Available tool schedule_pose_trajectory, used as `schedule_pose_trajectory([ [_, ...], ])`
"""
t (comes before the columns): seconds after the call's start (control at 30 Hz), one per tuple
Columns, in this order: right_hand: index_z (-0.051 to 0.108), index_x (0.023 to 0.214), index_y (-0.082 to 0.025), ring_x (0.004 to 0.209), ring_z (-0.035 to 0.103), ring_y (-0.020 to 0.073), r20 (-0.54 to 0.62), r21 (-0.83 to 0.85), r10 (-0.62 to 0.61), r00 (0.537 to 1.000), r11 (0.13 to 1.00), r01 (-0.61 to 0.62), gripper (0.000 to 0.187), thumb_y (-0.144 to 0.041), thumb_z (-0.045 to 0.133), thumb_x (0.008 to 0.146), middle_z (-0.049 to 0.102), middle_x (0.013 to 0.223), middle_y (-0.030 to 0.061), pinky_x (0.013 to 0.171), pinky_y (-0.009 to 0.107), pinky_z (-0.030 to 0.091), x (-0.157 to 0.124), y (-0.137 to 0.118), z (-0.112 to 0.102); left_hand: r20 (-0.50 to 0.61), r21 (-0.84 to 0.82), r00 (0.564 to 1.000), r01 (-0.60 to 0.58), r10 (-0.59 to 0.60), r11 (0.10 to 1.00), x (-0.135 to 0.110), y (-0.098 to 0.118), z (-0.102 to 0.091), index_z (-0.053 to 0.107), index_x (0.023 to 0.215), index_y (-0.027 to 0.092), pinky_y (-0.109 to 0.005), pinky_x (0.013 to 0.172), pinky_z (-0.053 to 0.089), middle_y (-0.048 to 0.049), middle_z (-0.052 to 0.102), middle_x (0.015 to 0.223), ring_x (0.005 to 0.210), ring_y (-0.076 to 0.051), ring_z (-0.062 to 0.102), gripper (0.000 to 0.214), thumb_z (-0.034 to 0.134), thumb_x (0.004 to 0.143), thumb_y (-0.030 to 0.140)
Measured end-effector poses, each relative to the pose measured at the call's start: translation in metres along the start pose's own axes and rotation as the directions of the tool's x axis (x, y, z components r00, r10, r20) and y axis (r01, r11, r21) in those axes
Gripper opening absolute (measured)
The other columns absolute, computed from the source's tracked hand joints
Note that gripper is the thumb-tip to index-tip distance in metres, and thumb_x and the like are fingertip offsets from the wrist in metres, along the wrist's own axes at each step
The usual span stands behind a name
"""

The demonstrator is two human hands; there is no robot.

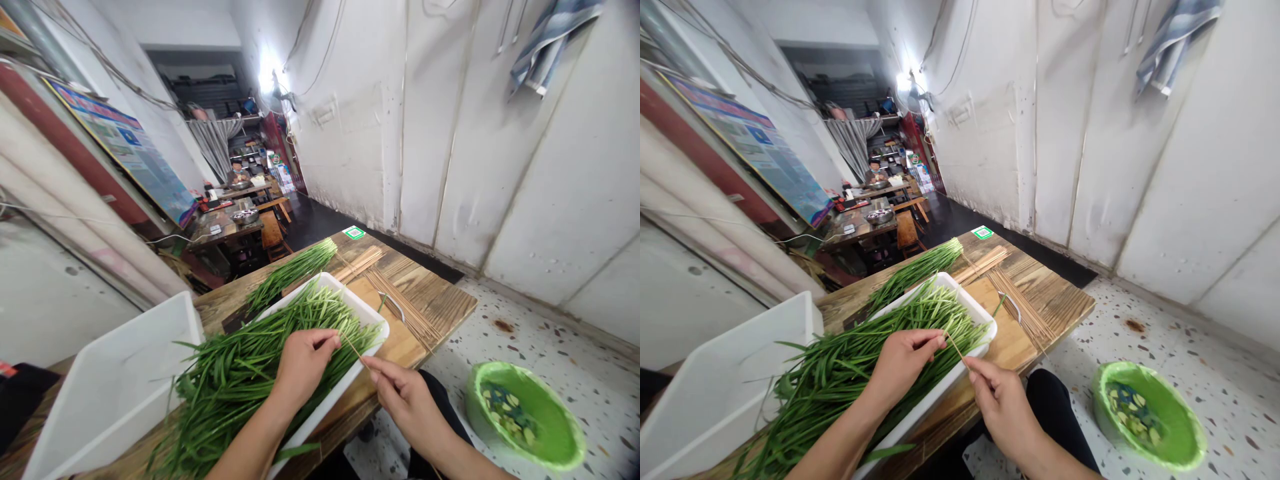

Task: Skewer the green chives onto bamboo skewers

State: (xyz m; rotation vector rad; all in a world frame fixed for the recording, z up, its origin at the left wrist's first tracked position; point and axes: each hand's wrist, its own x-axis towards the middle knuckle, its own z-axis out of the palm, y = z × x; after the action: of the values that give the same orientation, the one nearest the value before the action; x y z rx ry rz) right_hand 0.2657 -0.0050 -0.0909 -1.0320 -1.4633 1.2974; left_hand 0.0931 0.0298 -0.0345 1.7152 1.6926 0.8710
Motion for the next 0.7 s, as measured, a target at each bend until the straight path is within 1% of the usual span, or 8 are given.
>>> schedule_pose_trajectory([
  [0.07, 0.064, 0.099, -0.014, 0.044, 0.031, 0.0092, -0.013, 0.006, 0.000, 1.000, 1.000, 0.000, 0.029, -0.033, 0.047, 0.084, 0.039, 0.051, -0.0039, 0.042, 0.021, 0.028, 0.002, 0.000, 0.001, 0.006, 0.010, 1.000, -0.010, 0.010, 1.000, -0.002, 0.004, 0.003, 0.071, 0.079, 0.017, -0.023, 0.056, 0.043, -0.0017, 0.070, 0.069, 0.056, -0.014, 0.057, 0.023, 0.053, 0.073, 0.030],
  [0.13, 0.064, 0.092, -0.015, 0.045, 0.032, 0.0094, -0.020, -0.015, -0.024, 1.000, 1.000, 0.023, 0.026, -0.033, 0.047, 0.085, 0.039, 0.052, -0.0041, 0.043, 0.021, 0.028, 0.007, -0.002, 0.001, 0.054, 0.019, 0.998, -0.045, 0.044, 0.999, -0.006, 0.010, 0.007, 0.072, 0.079, 0.019, -0.023, 0.061, 0.045, -0.0017, 0.071, 0.075, 0.062, -0.015, 0.060, 0.022, 0.053, 0.073, 0.028],
  [0.27, 0.061, 0.075, -0.015, 0.052, 0.038, 0.0105, -0.024, -0.057, -0.068, 0.997, 0.996, 0.066, 0.025, -0.031, 0.046, 0.086, 0.044, 0.057, -0.0025, 0.046, 0.020, 0.030, 0.018, -0.009, 0.000, 0.218, 0.106, 0.953, -0.239, 0.212, 0.965, -0.013, 0.019, 0.008, 0.071, 0.085, 0.025, -0.023, 0.069, 0.046, -0.0002, 0.071, 0.081, 0.073, -0.015, 0.062, 0.025, 0.047, 0.079, 0.026],
  [0.33, 0.058, 0.072, -0.015, 0.052, 0.037, 0.0100, -0.034, -0.046, -0.060, 0.998, 0.997, 0.058, 0.025, -0.032, 0.045, 0.086, 0.042, 0.056, -0.0032, 0.046, 0.019, 0.029, 0.021, -0.007, -0.001, 0.223, 0.168, 0.941, -0.295, 0.255, 0.941, -0.012, 0.020, 0.001, 0.069, 0.090, 0.026, -0.024, 0.075, 0.045, 0.0000, 0.070, 0.087, 0.079, -0.015, 0.062, 0.027, 0.044, 0.082, 0.027],
  [0.47, 0.054, 0.074, -0.016, 0.043, 0.028, 0.0074, -0.034, 0.058, 0.000, 0.999, 0.998, 0.002, 0.025, -0.036, 0.046, 0.085, 0.033, 0.051, -0.0070, 0.040, 0.019, 0.022, 0.019, 0.001, -0.003, -0.008, 0.374, 0.982, -0.172, 0.189, 0.911, -0.002, 0.016, -0.014, 0.068, 0.091, 0.021, -0.028, 0.082, 0.042, -0.0029, 0.069, 0.095, 0.088, -0.017, 0.060, 0.028, 0.043, 0.082, 0.027],
  [0.5, 0.054, 0.078, -0.016, 0.041, 0.026, 0.0068, -0.018, 0.102, 0.017, 1.000, 0.995, -0.015, 0.023, -0.037, 0.046, 0.085, 0.031, 0.049, -0.0080, 0.039, 0.019, 0.019, 0.018, 0.003, -0.003, -0.017, 0.418, 0.984, -0.154, 0.177, 0.895, 0.002, 0.015, -0.014, 0.069, 0.089, 0.021, -0.028, 0.080, 0.042, -0.0030, 0.069, 0.093, 0.086, -0.017, 0.060, 0.027, 0.043, 0.082, 0.027],
  [0.63, 0.051, 0.096, -0.017, 0.038, 0.019, 0.0056, 0.051, 0.271, 0.048, 0.998, 0.961, -0.060, 0.024, -0.038, 0.047, 0.085, 0.026, 0.048, -0.0104, 0.037, 0.019, 0.013, 0.012, 0.007, -0.006, 0.155, 0.554, 0.978, -0.205, 0.142, 0.807, 0.015, 0.013, 0.000, 0.069, 0.073, 0.021, -0.026, 0.068, 0.041, -0.0030, 0.069, 0.076, 0.073, -0.017, 0.060, 0.023, 0.047, 0.079, 0.025],
  [0.7, 0.051, 0.096, -0.016, 0.039, 0.018, 0.0052, 0.054, 0.304, 0.053, 0.997, 0.950, -0.067, 0.026, -0.039, 0.048, 0.084, 0.027, 0.050, -0.0099, 0.037, 0.019, 0.012, 0.011, 0.006, -0.008, 0.160, 0.626, 0.977, -0.209, 0.138, 0.751, 0.019, 0.013, 0.009, 0.069, 0.070, 0.019, -0.027, 0.068, 0.039, -0.0049, 0.068, 0.073, 0.072, -0.017, 0.058, 0.021, 0.050, 0.077, 0.024],
])
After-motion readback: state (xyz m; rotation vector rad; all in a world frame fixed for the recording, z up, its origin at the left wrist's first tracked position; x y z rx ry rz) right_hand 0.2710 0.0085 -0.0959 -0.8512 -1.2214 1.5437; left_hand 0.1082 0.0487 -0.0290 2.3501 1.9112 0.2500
